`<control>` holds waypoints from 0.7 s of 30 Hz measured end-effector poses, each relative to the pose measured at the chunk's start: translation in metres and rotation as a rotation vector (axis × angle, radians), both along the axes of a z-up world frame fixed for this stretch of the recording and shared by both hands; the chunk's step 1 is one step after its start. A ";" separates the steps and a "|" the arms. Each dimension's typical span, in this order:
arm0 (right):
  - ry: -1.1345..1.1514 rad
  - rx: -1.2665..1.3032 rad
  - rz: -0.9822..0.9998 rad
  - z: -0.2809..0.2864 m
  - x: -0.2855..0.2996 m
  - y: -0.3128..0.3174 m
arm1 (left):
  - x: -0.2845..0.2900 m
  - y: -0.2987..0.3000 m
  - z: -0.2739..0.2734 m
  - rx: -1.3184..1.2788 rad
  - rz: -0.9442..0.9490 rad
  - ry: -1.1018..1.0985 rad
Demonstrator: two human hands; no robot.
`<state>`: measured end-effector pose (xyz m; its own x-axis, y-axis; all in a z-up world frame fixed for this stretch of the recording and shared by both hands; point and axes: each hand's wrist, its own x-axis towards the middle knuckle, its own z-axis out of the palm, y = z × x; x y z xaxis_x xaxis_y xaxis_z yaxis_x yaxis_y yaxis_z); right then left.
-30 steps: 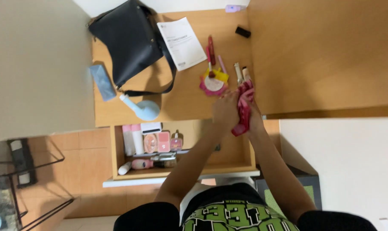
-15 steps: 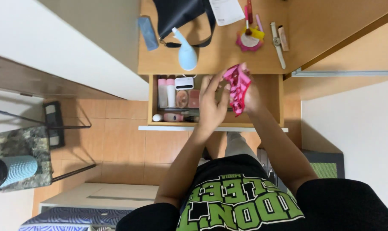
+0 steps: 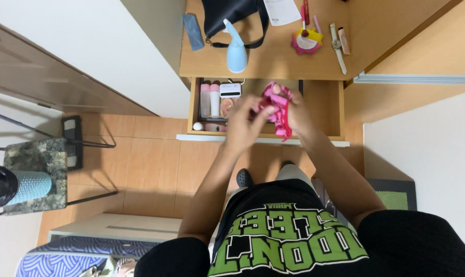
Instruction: The recorder is organizing and cleaning various cosmetic items from a pink pouch and placing them into a dresser drawer.
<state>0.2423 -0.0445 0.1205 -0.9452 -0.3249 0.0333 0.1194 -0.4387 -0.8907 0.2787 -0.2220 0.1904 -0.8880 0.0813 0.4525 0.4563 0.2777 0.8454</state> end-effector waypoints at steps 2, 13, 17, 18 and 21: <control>-0.046 -0.050 -0.041 0.008 0.007 0.002 | 0.016 0.012 -0.001 -0.014 -0.017 0.007; 0.236 0.142 -0.155 0.047 0.048 0.078 | 0.050 0.103 -0.018 0.258 0.151 -0.010; 0.238 0.092 -0.327 0.022 0.052 0.142 | 0.087 0.161 -0.004 0.096 0.047 -0.008; 0.183 -0.004 -0.390 0.025 0.057 0.151 | 0.096 0.178 -0.003 0.064 0.061 -0.019; 0.005 -0.207 -0.466 0.056 0.073 0.153 | 0.105 0.217 -0.006 0.096 0.149 -0.015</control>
<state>0.3155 0.1087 0.1762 -0.9877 0.1456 0.0575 -0.1355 -0.6117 -0.7794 0.3835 -0.0048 0.1843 -0.8936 -0.0948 0.4387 0.4034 0.2591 0.8776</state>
